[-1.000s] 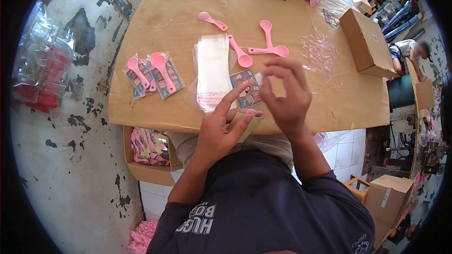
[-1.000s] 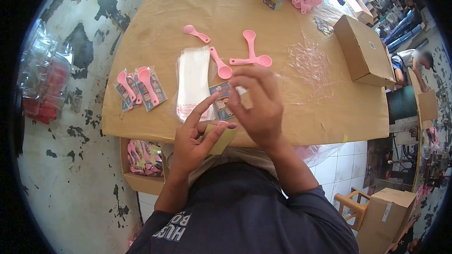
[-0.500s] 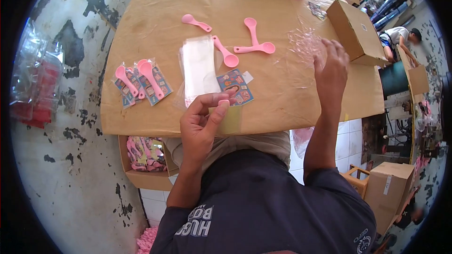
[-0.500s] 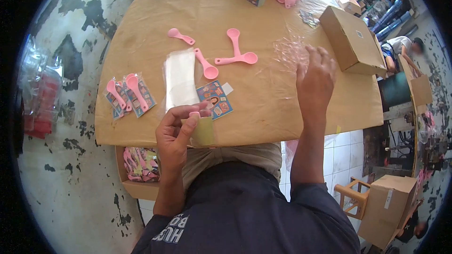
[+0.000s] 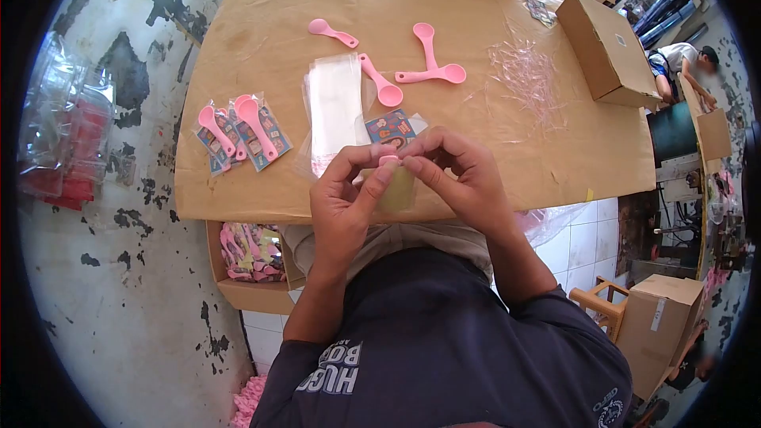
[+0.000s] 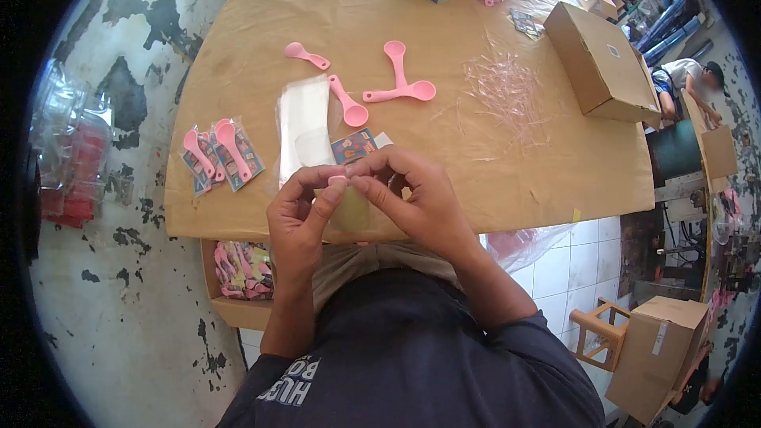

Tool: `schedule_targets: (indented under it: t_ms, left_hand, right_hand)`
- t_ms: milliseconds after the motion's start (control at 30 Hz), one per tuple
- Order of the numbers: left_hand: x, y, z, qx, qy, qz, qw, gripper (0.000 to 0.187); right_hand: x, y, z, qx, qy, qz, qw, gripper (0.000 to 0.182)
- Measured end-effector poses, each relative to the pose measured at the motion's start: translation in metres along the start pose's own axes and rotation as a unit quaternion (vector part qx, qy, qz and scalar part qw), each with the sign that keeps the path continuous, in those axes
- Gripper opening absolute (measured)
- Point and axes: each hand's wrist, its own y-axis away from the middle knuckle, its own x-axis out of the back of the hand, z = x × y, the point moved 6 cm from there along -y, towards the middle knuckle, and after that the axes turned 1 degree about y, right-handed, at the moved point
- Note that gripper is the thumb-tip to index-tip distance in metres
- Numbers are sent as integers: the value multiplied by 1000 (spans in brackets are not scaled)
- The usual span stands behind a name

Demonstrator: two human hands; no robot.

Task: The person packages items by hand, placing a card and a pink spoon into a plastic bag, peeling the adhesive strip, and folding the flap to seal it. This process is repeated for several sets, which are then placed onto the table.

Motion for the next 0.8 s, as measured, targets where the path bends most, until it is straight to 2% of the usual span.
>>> schedule_targets:
  t_ms: [200, 300, 533, 633, 700, 767, 800]
  left_hand:
    - [5, 2, 1, 43, 12, 0, 999, 25]
    - [7, 1, 1, 37, 6, 1, 999, 25]
    - [10, 4, 8, -7, -12, 3, 1000, 22]
    - [13, 6, 8, -27, -19, -2, 999, 18]
    - [16, 7, 7, -44, -23, -10, 999, 16]
    - [17, 10, 12, -104, -51, -34, 993, 13]
    - [17, 11, 13, -104, -51, -34, 993, 13]
  right_hand:
    - [5, 0, 5, -12, -53, -2, 999, 15]
    - [3, 0, -4, -27, -107, -6, 994, 16]
    - [3, 3, -9, -54, -79, -16, 995, 18]
    - [1, 3, -7, -32, -98, -19, 995, 15]
    - [2, 3, -9, 41, -102, -29, 994, 15]
    - [6, 3, -8, 44, -96, -50, 993, 16]
    - [5, 3, -8, 47, -90, -71, 992, 18]
